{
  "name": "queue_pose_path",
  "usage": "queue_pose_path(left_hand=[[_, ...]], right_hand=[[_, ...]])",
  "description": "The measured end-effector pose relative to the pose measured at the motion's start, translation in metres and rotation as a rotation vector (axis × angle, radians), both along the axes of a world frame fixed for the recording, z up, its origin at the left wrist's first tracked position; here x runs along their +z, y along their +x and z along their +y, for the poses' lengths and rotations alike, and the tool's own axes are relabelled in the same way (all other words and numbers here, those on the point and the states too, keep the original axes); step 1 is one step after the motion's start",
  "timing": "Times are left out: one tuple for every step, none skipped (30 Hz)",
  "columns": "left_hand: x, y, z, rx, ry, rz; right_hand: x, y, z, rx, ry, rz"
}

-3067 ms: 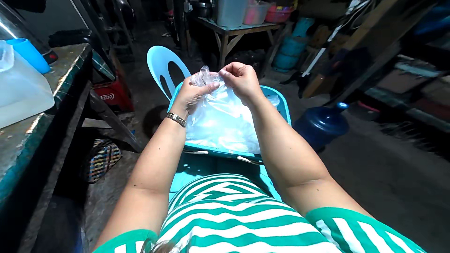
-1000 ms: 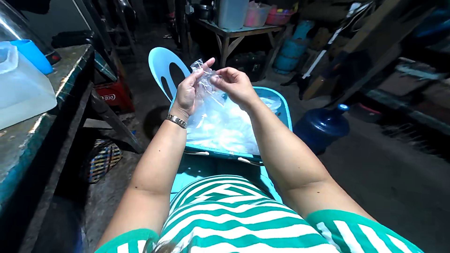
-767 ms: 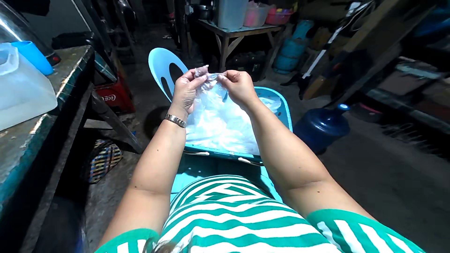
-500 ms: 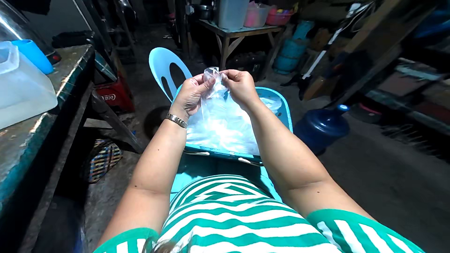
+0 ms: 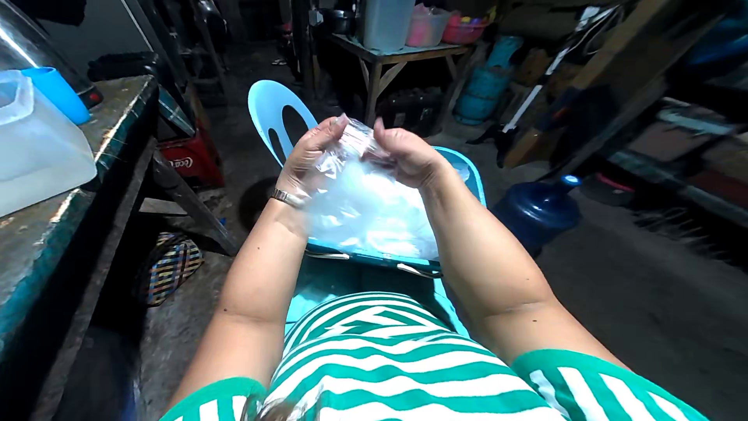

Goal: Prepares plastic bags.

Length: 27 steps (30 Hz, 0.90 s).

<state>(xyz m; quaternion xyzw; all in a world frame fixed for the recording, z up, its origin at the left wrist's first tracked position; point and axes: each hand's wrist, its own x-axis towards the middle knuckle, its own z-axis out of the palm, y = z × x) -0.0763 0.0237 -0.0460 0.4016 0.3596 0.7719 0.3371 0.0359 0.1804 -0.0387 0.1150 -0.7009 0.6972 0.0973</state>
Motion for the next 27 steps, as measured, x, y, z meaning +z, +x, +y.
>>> queue_pose_path(left_hand=[[0.001, 0.000, 0.001, -0.030, 0.024, -0.068], [0.003, 0.001, 0.000, -0.069, 0.035, -0.112], [0.007, 0.004, -0.001, -0.086, 0.032, -0.154], [0.011, 0.005, -0.003, -0.091, 0.021, -0.172], [0.014, 0.003, -0.006, -0.102, 0.013, -0.153], [0.014, -0.001, -0.008, -0.108, 0.011, -0.103], [0.011, -0.006, -0.011, -0.115, 0.011, -0.015], [0.009, -0.010, -0.013, -0.114, 0.005, 0.100], [0.007, -0.011, -0.015, -0.101, 0.002, 0.194], [0.009, -0.008, -0.018, -0.106, -0.010, 0.288], [0.012, -0.004, -0.021, -0.121, -0.032, 0.383], [0.013, -0.002, -0.023, -0.155, -0.040, 0.457], [0.013, -0.001, -0.024, -0.199, -0.027, 0.519], [0.010, -0.002, -0.025, -0.227, 0.002, 0.534], [0.007, -0.004, -0.026, -0.217, 0.030, 0.523], [0.005, -0.005, -0.028, -0.168, 0.045, 0.485], [0.004, -0.005, -0.029, -0.077, 0.038, 0.436], [0.004, -0.005, -0.030, 0.035, 0.011, 0.394], [0.005, -0.004, -0.029, 0.168, -0.036, 0.366], [0.007, -0.004, -0.028, 0.305, -0.091, 0.351], [0.007, -0.006, -0.027, 0.417, -0.133, 0.327], [0.007, -0.010, -0.027, 0.499, -0.159, 0.302], [0.005, -0.013, -0.027, 0.554, -0.176, 0.290], [0.002, -0.015, -0.027, 0.580, -0.188, 0.296], [0.000, -0.016, -0.026, 0.587, -0.194, 0.320], [-0.003, -0.015, -0.025, 0.583, -0.190, 0.349], [-0.005, -0.015, -0.025, 0.574, -0.179, 0.385]], right_hand=[[-0.002, -0.001, 0.004, 0.131, 0.037, 0.051], [-0.002, -0.002, 0.005, 0.205, 0.040, 0.093], [-0.002, -0.001, 0.005, 0.213, -0.007, 0.133], [-0.003, -0.001, 0.005, 0.202, -0.095, 0.173], [-0.002, 0.001, 0.006, 0.200, -0.200, 0.202], [0.000, 0.002, 0.006, 0.200, -0.303, 0.217], [0.003, 0.003, 0.005, 0.189, -0.386, 0.212], [0.005, 0.002, 0.003, 0.160, -0.424, 0.195], [0.006, 0.001, 0.000, 0.115, -0.421, 0.165], [0.007, -0.001, -0.004, 0.057, -0.407, 0.121], [0.008, -0.002, -0.008, -0.008, -0.380, 0.066], [0.010, -0.004, -0.011, -0.081, -0.328, 0.012], [0.012, -0.005, -0.014, -0.139, -0.251, -0.040], [0.013, -0.005, -0.014, -0.156, -0.175, -0.082], [0.014, -0.004, -0.011, -0.118, -0.091, -0.107], [0.014, -0.001, -0.006, -0.029, 0.005, -0.095], [0.014, 0.001, 0.000, 0.078, 0.100, -0.045], [0.014, 0.002, 0.003, 0.189, 0.175, 0.013], [0.016, 0.002, 0.005, 0.294, 0.227, 0.054], [0.019, 0.004, 0.003, 0.315, 0.251, 0.068], [0.021, 0.007, 0.001, 0.270, 0.258, 0.063], [0.024, 0.010, 0.001, 0.189, 0.274, 0.057], [0.026, 0.012, 0.001, 0.077, 0.310, 0.051], [0.028, 0.011, 0.001, -0.056, 0.348, 0.045], [0.028, 0.009, 0.000, -0.185, 0.376, 0.052], [0.028, 0.009, 0.000, -0.263, 0.379, 0.070], [0.030, 0.011, 0.000, -0.300, 0.363, 0.091]])
